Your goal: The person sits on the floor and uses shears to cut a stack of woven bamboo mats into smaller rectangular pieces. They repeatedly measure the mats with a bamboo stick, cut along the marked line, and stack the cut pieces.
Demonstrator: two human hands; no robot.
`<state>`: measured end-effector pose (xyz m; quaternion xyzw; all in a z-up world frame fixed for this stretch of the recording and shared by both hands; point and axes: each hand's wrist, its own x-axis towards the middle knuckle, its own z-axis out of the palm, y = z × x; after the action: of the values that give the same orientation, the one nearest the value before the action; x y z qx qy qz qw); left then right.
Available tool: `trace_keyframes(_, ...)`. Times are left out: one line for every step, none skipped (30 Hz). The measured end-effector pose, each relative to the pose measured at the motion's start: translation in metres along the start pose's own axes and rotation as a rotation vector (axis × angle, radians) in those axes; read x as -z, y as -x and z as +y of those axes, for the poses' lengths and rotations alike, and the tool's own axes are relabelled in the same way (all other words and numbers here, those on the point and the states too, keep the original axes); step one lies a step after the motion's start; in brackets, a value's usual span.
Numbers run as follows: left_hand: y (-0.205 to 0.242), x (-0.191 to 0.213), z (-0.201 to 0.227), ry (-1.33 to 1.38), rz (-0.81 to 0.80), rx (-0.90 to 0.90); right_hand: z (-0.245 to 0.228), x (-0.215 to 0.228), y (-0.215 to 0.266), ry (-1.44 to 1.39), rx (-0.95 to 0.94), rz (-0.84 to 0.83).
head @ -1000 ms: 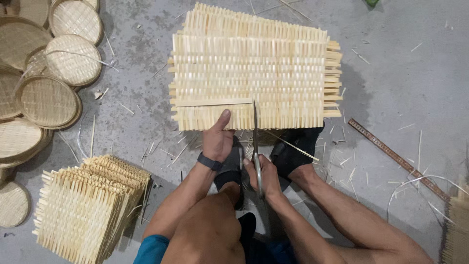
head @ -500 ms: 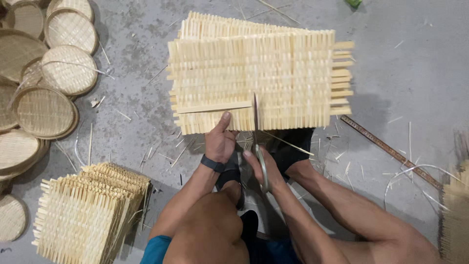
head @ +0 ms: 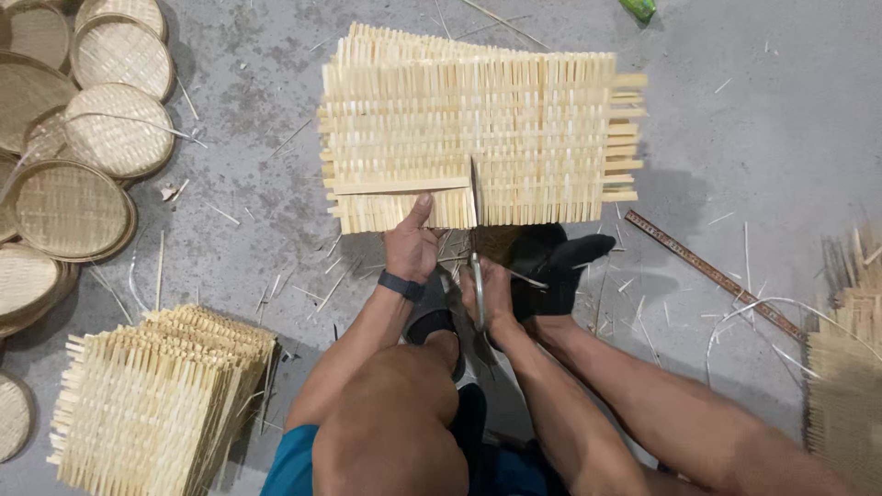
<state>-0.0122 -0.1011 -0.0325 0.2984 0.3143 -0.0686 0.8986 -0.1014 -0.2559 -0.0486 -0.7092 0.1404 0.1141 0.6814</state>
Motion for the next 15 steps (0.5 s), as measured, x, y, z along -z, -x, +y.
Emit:
trace_keyframes(-0.004, 0.003, -0.001, -0.022, 0.036, 0.005, 0.001, -0.002, -0.002, -0.200, -0.162, -0.013)
trace_keyframes(-0.007, 0.007, -0.003, -0.044, 0.072, 0.009, 0.001, -0.004, -0.004, -0.399, -0.324, -0.029)
trace_keyframes(-0.009, 0.009, -0.006, -0.044, 0.073, -0.007, -0.002, -0.004, -0.005, -0.189, -0.188, -0.029)
trace_keyframes(-0.011, 0.011, -0.010, -0.044, 0.075, -0.022, -0.006, -0.004, -0.006, 0.020, -0.052, -0.029)
trace_keyframes(-0.011, 0.014, -0.013, -0.044, 0.079, -0.034, -0.010, -0.003, -0.004, 0.230, 0.081, -0.027)
trace_keyframes(-0.010, 0.016, -0.017, -0.050, 0.087, -0.020, -0.016, -0.001, -0.007, 0.257, 0.034, -0.045)
trace_keyframes(-0.006, 0.016, -0.020, -0.055, 0.093, -0.006, -0.023, 0.002, -0.013, 0.285, -0.010, -0.060)
trace_keyframes(-0.002, 0.017, -0.021, -0.061, 0.099, 0.007, -0.029, 0.004, -0.015, 0.312, -0.055, -0.076)
trace_keyframes(0.000, 0.015, -0.019, -0.038, 0.059, -0.032, -0.034, 0.004, -0.018, 0.275, -0.016, -0.076)
trace_keyframes(0.002, 0.013, -0.018, -0.016, 0.018, -0.072, -0.038, 0.003, -0.022, 0.239, 0.023, -0.076)
trace_keyframes(0.006, 0.012, -0.019, 0.008, -0.019, -0.107, -0.039, 0.004, -0.022, 0.205, 0.057, -0.078)
trace_keyframes(0.009, 0.011, -0.018, 0.008, -0.004, -0.068, -0.037, 0.004, -0.022, 0.264, 0.047, -0.052)
trace_keyframes(0.010, 0.009, -0.016, 0.011, 0.010, -0.034, -0.034, 0.002, -0.022, 0.325, 0.041, -0.029)
trace_keyframes(0.010, 0.007, -0.015, 0.014, 0.023, 0.001, -0.029, 0.002, -0.022, 0.386, 0.035, -0.005)
trace_keyframes(0.013, 0.009, -0.015, 0.028, 0.026, 0.010, -0.021, -0.001, -0.018, 0.372, 0.029, 0.009)
